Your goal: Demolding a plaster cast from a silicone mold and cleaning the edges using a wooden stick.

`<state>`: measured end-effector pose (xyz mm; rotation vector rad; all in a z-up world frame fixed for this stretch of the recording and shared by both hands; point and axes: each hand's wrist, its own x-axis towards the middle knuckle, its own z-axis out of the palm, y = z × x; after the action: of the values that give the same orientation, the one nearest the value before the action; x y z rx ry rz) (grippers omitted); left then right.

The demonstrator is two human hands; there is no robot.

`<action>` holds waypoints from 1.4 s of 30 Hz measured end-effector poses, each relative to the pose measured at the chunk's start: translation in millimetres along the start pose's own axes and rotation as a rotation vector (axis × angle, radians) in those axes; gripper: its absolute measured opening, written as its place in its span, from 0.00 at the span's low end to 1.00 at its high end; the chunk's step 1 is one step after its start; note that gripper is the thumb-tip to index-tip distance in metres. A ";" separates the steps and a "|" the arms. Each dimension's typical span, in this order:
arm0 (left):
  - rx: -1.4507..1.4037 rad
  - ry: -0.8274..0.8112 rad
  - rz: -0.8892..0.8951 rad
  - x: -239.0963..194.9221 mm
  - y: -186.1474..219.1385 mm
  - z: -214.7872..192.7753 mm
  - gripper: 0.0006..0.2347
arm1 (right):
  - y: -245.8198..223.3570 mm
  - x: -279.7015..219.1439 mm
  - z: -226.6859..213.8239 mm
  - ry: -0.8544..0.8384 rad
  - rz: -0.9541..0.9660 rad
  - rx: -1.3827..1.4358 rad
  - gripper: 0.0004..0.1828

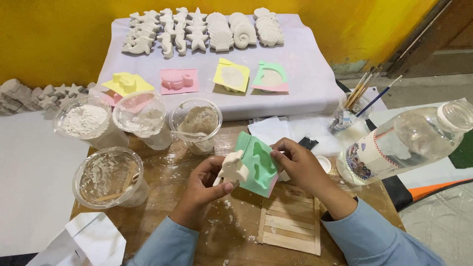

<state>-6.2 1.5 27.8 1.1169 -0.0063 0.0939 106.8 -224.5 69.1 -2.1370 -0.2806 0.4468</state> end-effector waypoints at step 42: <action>0.105 -0.432 -0.233 3.1 -9.9 -5.6 0.19 | 11.5 16.4 20.1 0.047 -0.141 -0.150 0.04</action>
<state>-2.5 2.5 16.6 1.2171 -0.2586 -0.3596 113.7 -210.1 45.7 -2.2519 -0.4471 0.3012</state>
